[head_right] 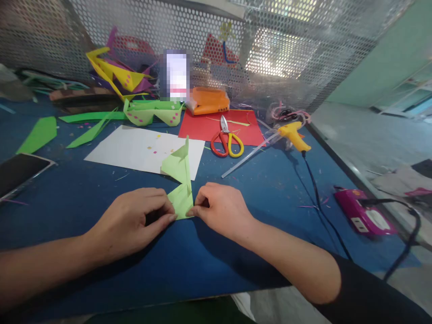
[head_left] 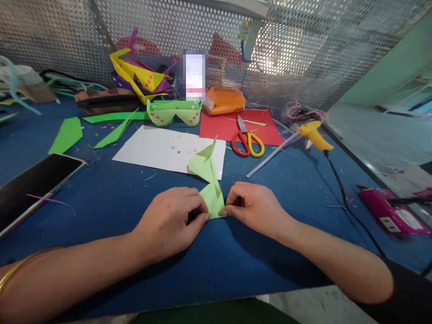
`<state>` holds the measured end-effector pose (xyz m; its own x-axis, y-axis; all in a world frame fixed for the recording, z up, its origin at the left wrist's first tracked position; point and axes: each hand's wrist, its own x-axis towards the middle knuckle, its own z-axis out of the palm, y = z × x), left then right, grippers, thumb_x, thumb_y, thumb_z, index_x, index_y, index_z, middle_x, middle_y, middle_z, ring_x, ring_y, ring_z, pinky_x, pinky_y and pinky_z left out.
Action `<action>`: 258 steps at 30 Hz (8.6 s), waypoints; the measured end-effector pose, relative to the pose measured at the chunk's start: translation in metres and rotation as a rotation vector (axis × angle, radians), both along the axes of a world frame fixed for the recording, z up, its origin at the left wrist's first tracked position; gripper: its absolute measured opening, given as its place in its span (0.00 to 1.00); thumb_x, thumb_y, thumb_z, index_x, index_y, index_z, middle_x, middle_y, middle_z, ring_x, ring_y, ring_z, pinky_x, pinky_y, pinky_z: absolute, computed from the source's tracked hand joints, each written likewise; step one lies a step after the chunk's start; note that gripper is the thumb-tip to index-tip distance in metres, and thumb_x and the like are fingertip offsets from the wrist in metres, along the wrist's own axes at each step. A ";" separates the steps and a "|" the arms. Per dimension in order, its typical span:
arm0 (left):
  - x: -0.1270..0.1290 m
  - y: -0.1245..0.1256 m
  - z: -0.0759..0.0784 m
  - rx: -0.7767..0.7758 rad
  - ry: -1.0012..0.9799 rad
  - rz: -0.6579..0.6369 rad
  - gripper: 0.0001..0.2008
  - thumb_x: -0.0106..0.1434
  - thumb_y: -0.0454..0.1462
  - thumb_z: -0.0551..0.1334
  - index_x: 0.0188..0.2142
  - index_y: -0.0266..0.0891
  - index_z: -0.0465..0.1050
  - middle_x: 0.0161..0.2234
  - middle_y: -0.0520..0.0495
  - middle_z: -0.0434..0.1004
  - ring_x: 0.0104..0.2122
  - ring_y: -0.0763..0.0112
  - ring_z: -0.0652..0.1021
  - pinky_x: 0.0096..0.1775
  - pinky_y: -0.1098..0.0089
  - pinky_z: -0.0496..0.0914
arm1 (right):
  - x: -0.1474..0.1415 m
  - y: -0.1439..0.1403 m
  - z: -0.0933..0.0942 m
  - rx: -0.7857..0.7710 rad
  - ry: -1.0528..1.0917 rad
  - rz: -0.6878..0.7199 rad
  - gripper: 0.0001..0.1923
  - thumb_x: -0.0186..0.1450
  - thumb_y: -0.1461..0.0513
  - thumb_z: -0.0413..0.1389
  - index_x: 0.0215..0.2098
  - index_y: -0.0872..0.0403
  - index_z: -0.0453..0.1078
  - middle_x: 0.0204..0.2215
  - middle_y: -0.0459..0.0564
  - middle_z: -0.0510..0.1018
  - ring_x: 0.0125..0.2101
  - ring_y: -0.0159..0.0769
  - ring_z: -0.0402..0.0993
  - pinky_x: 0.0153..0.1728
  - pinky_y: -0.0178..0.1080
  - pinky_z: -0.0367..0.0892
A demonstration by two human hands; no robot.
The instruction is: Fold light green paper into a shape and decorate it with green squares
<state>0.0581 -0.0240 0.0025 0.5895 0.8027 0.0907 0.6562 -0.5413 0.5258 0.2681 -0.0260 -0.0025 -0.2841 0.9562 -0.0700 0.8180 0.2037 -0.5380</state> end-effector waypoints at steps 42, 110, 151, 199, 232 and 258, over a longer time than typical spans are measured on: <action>-0.003 -0.044 -0.005 0.632 0.440 -0.311 0.25 0.66 0.50 0.56 0.48 0.30 0.75 0.45 0.38 0.76 0.38 0.57 0.71 0.43 0.58 0.60 | 0.001 0.010 0.006 -0.069 -0.068 0.093 0.11 0.57 0.55 0.66 0.26 0.52 0.71 0.25 0.40 0.76 0.27 0.28 0.68 0.26 0.32 0.52; 0.003 0.029 0.043 -0.097 -0.424 0.119 0.09 0.57 0.43 0.65 0.28 0.39 0.77 0.30 0.48 0.80 0.34 0.63 0.78 0.41 0.62 0.70 | -0.019 0.025 0.035 0.144 0.527 -0.045 0.14 0.59 0.53 0.59 0.24 0.54 0.67 0.18 0.41 0.68 0.22 0.31 0.65 0.24 0.33 0.60; -0.025 0.064 0.039 -0.708 -1.156 0.678 0.18 0.66 0.44 0.58 0.52 0.38 0.70 0.45 0.40 0.79 0.36 0.67 0.80 0.34 0.71 0.74 | -0.002 0.064 0.020 -0.037 1.485 -0.512 0.22 0.45 0.59 0.72 0.37 0.54 0.76 0.32 0.47 0.82 0.28 0.33 0.76 0.30 0.36 0.70; -0.030 0.065 0.036 -0.073 -0.605 0.405 0.10 0.55 0.44 0.64 0.27 0.40 0.80 0.18 0.52 0.72 0.19 0.73 0.68 0.23 0.73 0.61 | -0.005 0.063 0.011 0.096 1.309 -0.447 0.19 0.46 0.55 0.69 0.35 0.53 0.77 0.26 0.45 0.79 0.24 0.32 0.68 0.28 0.37 0.61; -0.032 0.063 0.039 0.045 -0.607 0.459 0.10 0.57 0.41 0.62 0.29 0.37 0.79 0.24 0.50 0.76 0.22 0.74 0.68 0.25 0.72 0.61 | -0.010 0.056 0.009 0.013 1.256 -0.402 0.16 0.46 0.56 0.69 0.32 0.53 0.78 0.25 0.44 0.77 0.23 0.30 0.65 0.27 0.36 0.60; -0.040 0.075 0.034 -0.010 -0.690 0.526 0.15 0.57 0.45 0.63 0.36 0.37 0.81 0.28 0.49 0.79 0.16 0.79 0.63 0.19 0.74 0.58 | -0.012 0.056 0.006 -0.018 1.259 -0.437 0.21 0.45 0.58 0.69 0.36 0.54 0.74 0.19 0.39 0.72 0.21 0.29 0.66 0.28 0.36 0.62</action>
